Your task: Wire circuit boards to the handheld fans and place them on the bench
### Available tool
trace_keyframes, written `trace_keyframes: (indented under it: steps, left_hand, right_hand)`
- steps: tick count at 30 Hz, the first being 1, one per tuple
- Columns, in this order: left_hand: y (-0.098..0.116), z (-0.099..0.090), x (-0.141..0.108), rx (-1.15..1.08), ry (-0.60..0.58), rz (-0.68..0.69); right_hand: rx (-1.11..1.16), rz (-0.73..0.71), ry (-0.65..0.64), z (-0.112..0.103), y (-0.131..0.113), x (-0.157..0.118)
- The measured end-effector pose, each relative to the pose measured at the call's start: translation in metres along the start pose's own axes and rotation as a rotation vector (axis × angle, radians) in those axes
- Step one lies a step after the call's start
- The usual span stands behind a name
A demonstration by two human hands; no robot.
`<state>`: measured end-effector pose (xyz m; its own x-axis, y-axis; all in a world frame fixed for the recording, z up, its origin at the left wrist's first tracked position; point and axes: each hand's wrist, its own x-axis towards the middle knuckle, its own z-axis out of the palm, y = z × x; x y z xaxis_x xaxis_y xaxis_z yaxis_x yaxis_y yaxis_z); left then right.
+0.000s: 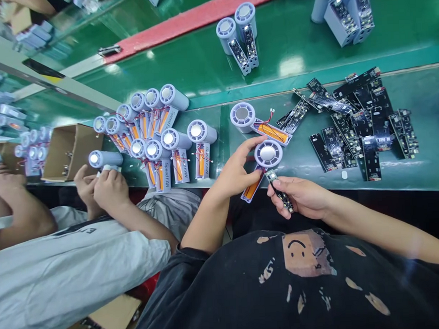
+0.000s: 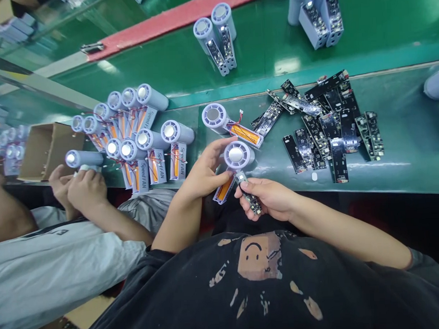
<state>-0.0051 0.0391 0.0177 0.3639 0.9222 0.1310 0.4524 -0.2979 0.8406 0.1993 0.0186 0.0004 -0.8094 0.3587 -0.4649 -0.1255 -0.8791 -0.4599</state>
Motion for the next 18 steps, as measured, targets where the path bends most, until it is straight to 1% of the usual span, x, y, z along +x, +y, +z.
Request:
trace_keyframes:
  steps: [1,3,7,12,14,16,18]
  left_hand:
    - [-0.002,0.001,0.003,-0.030,-0.018,-0.015]
    - [-0.004,0.001,0.007,-0.026,-0.009,-0.032]
    - [-0.007,0.002,0.010,0.089,-0.006,-0.012]
    - [-0.006,0.013,0.002,0.202,0.115,-0.003]
    - [-0.002,0.015,-0.001,0.257,0.133,0.019]
    - [0.003,0.012,-0.003,0.310,0.104,0.075]
    - [0.005,0.005,-0.003,0.356,0.053,0.145]
  right_hand:
    - [-0.005,-0.001,0.011,0.000,0.000,0.000]
    - [-0.015,-0.008,0.036,0.001,0.000,0.001]
    - [-0.039,-0.036,0.065,0.004,-0.001,0.003]
    - [-0.071,-0.087,0.099,0.007,-0.003,0.004]
    - [-0.082,-0.097,0.108,0.007,-0.004,0.002]
    - [-0.094,-0.103,0.113,0.006,-0.005,0.000]
    - [-0.103,-0.103,0.112,0.005,-0.005,-0.003]
